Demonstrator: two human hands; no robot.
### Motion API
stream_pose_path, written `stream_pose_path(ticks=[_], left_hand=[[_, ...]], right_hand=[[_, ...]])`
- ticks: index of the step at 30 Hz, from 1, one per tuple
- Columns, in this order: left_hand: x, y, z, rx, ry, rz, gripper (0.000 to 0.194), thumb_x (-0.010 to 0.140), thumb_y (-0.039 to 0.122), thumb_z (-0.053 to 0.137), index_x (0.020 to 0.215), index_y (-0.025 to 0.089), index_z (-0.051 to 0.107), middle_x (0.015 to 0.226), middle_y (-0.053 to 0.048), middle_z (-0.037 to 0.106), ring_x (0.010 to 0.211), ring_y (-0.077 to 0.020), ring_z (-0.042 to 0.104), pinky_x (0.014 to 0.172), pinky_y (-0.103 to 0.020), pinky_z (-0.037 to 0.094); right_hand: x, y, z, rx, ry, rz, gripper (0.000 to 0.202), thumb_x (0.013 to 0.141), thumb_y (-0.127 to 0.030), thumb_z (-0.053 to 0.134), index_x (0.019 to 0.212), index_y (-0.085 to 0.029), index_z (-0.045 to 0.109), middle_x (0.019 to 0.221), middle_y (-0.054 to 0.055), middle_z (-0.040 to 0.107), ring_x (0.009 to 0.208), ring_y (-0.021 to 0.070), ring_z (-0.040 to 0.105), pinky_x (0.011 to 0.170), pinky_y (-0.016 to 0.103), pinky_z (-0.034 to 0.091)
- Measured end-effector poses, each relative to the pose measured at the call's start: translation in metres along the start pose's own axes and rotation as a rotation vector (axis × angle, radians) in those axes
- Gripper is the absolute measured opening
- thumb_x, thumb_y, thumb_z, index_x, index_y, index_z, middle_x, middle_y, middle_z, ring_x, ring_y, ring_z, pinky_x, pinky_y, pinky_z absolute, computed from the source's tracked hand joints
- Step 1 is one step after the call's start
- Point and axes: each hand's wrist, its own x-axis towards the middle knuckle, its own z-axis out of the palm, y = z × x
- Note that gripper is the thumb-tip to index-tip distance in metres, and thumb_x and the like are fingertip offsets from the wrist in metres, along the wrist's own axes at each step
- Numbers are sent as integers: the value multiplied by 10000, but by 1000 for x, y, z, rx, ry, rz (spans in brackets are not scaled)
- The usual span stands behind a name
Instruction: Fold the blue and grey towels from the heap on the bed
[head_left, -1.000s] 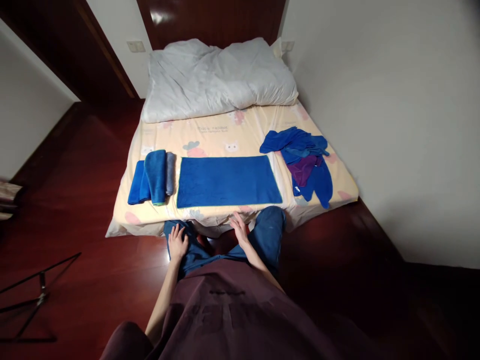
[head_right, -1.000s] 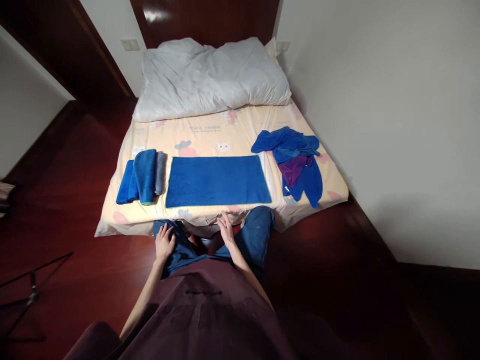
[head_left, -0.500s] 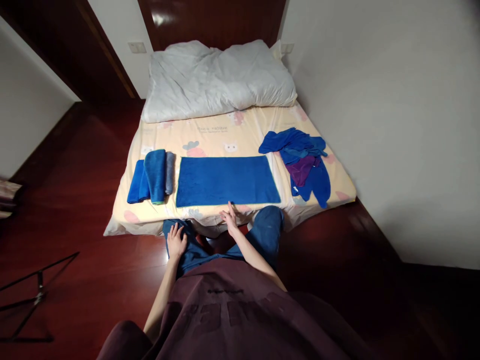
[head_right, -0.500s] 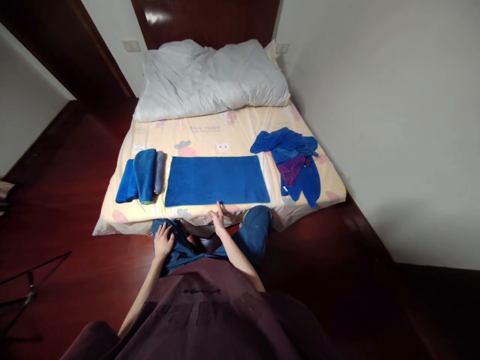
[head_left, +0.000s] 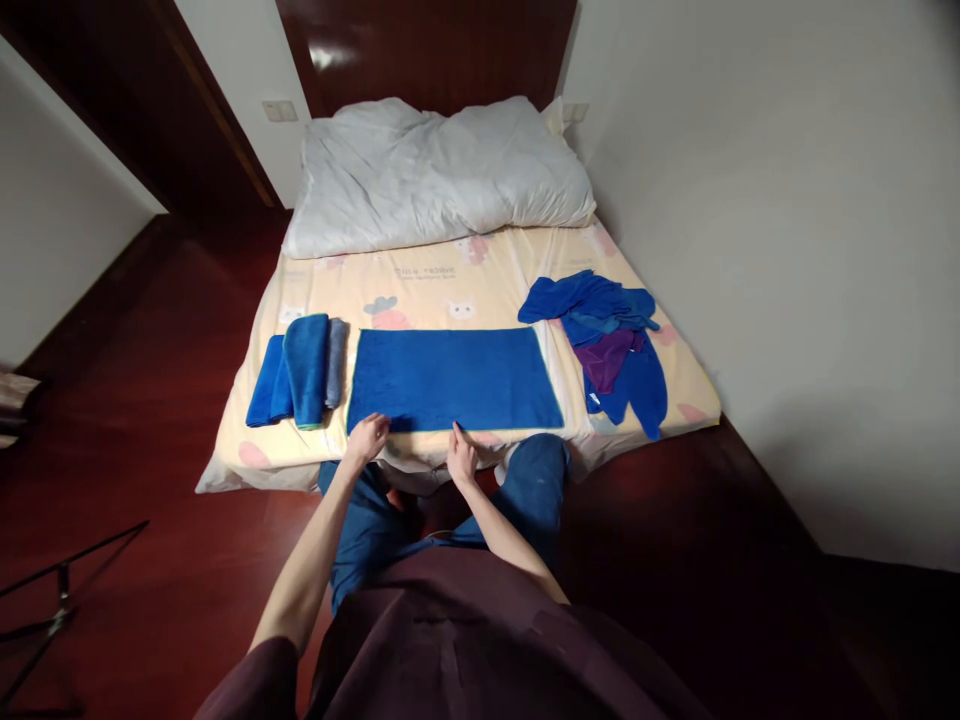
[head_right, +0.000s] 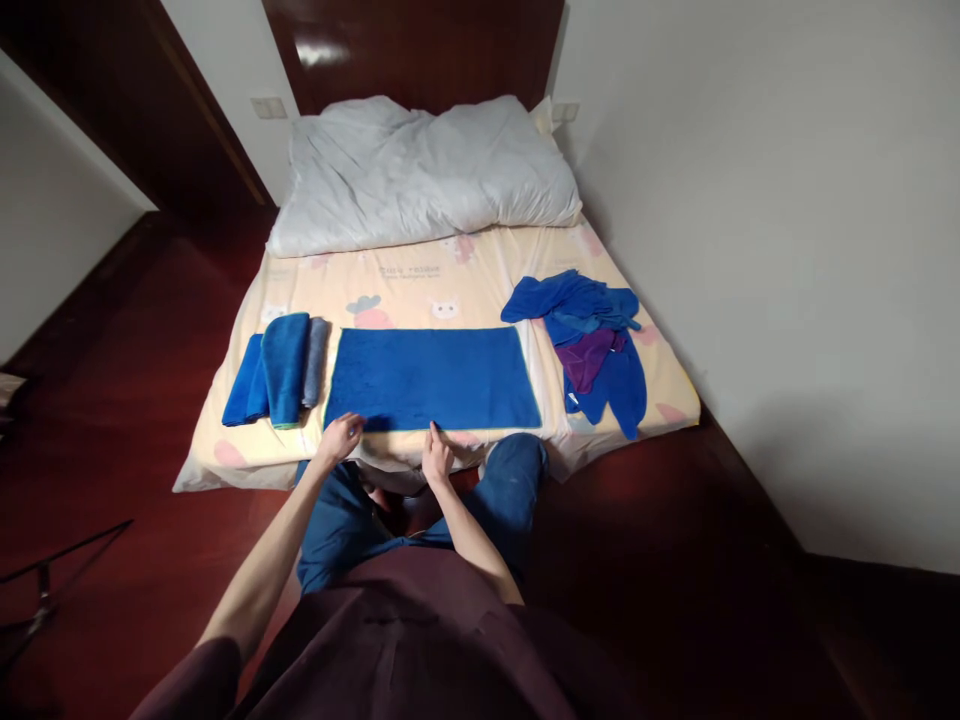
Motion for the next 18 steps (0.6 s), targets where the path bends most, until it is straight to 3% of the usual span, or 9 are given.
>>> stream_pose_path(ticks=[3, 5, 7, 10, 14, 18], left_hand=[[91, 39, -27, 61, -84, 191, 352, 979, 239, 462, 1156, 190, 763, 1152, -112, 768, 1038, -230, 737, 932, -300, 562], [151, 65, -37, 102, -206, 238, 346, 989, 244, 482, 1193, 205, 759, 1141, -91, 784, 1031, -216, 742, 906, -264, 554], [207, 87, -37, 141, -300, 239, 330, 972, 240, 533, 1203, 201, 764, 1127, -80, 793, 1033, -213, 743, 900, -247, 547], [277, 106, -22, 148, -300, 219, 363, 964, 208, 530, 1253, 200, 749, 1264, -86, 756, 1179, -220, 694, 1002, -263, 516], [335, 117, 11, 166, -279, 166, 439, 969, 170, 487, 1367, 151, 672, 1334, -151, 705, 1307, -263, 611, 1096, -355, 481], [360, 120, 37, 149, -274, 120, 451, 979, 174, 499, 1412, 155, 623, 1395, -173, 652, 1381, -300, 538, 1100, -404, 486]], right_hand=[[6, 2, 6, 49, 85, 51, 512, 1059, -451, 426, 1385, -191, 722, 1004, 148, 821, 900, 286, 790, 882, 345, 572], [9, 4, 13, 110, 151, 95, 525, 1051, -474, 434, 1326, -168, 760, 1040, 166, 817, 897, 294, 793, 860, 342, 576], [11, 7, 21, 167, 204, 120, 555, 1046, -497, 428, 1286, -142, 780, 1077, 179, 809, 917, 300, 793, 864, 344, 577], [13, 14, 30, 205, 234, 115, 590, 1037, -532, 423, 1253, -127, 795, 1104, 177, 804, 956, 303, 791, 882, 339, 574], [16, 23, 35, 180, 245, 111, 632, 1031, -570, 408, 1230, -119, 803, 1078, 177, 809, 961, 305, 791, 873, 342, 576], [17, 29, 38, 172, 252, 97, 647, 1037, -575, 394, 1205, -105, 804, 1026, 176, 816, 906, 276, 793, 836, 323, 585]])
